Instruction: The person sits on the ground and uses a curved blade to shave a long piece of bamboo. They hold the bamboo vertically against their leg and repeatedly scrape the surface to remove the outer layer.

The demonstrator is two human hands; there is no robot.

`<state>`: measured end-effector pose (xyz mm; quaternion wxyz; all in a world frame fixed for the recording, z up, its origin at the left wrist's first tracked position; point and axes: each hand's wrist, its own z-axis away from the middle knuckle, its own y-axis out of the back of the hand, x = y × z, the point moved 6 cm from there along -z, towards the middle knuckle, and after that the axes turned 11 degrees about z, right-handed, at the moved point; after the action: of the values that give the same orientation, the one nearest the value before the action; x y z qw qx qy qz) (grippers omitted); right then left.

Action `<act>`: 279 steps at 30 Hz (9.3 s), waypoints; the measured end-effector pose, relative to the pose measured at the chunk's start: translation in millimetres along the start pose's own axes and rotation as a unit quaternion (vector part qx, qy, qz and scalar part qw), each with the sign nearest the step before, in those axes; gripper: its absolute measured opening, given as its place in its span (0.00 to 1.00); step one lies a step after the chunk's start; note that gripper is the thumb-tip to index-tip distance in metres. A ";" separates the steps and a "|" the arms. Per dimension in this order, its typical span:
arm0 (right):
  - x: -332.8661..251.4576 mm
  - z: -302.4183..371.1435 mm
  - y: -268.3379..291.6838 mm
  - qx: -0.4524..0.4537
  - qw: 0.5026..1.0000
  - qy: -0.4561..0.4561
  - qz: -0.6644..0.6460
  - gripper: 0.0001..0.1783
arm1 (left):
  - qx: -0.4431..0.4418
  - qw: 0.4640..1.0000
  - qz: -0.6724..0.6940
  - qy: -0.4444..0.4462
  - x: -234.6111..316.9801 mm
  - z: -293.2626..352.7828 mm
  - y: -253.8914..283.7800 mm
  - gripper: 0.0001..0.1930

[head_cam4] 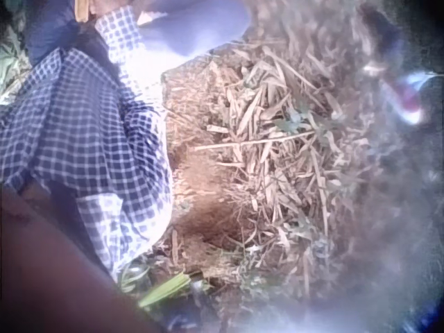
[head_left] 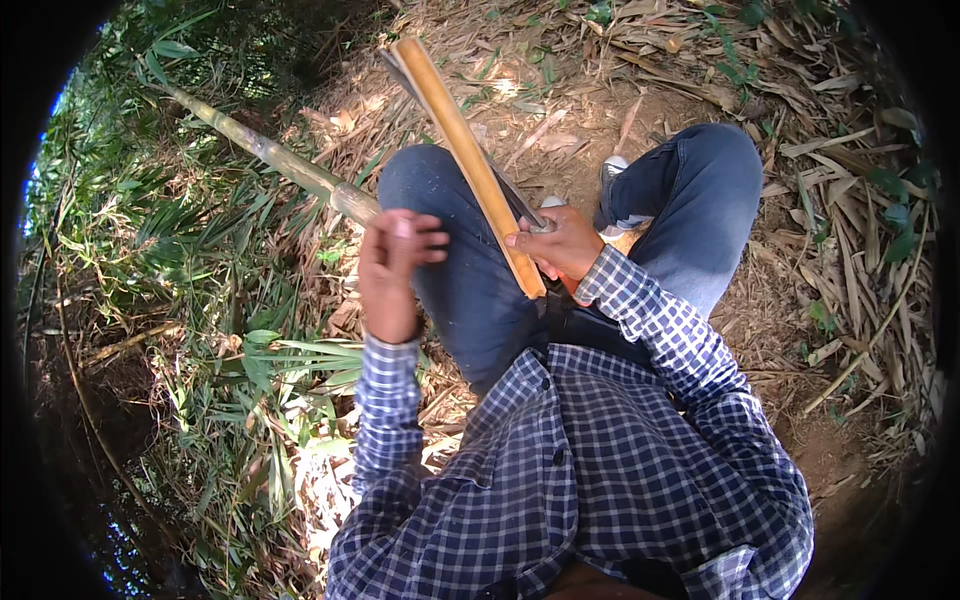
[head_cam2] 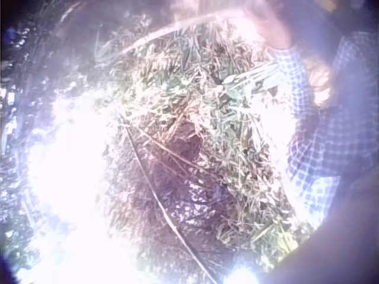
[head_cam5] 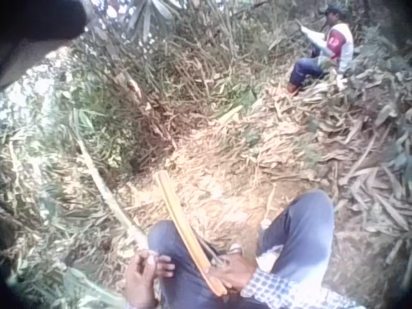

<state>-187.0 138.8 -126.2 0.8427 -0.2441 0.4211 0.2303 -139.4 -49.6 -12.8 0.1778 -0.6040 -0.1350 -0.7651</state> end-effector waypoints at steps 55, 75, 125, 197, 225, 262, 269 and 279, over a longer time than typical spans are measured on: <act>-116.6 -42.5 47.0 0.051 0.689 0.198 0.695 0.14 | -0.056 0.958 0.134 0.249 -64.9 12.1 -18.1 0.17; -119.0 -41.3 35.9 0.035 0.647 0.236 0.724 0.12 | -0.050 0.957 0.169 0.233 -71.2 12.6 -17.5 0.16; -144.5 -135.0 101.9 0.128 0.676 0.192 0.700 0.13 | -0.042 0.962 0.158 0.218 -70.6 16.2 -16.0 0.15; -147.0 -119.3 81.6 0.167 0.678 0.221 0.681 0.13 | -0.017 0.983 0.088 0.162 -68.2 19.4 -18.6 0.14; -110.9 -61.3 22.9 0.014 0.665 0.321 0.674 0.13 | -0.046 0.935 0.240 0.256 -68.2 12.6 -12.9 0.15; -128.1 -134.6 139.7 0.227 0.802 0.046 0.551 0.27 | -0.043 0.966 0.160 0.200 -69.0 17.8 -6.8 0.14; -129.2 -130.0 112.7 0.125 0.970 0.140 0.155 0.17 | -0.062 0.970 0.101 0.213 -60.6 15.9 -13.5 0.16; -163.2 -121.5 91.4 0.065 0.984 0.161 0.030 0.13 | -0.191 0.951 -0.060 0.235 -18.6 -0.7 6.4 0.17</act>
<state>-401.8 106.3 -75.8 0.7708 -0.2095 0.5722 0.1857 -133.4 -53.6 -31.1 0.0396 -0.4207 0.0235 -0.9060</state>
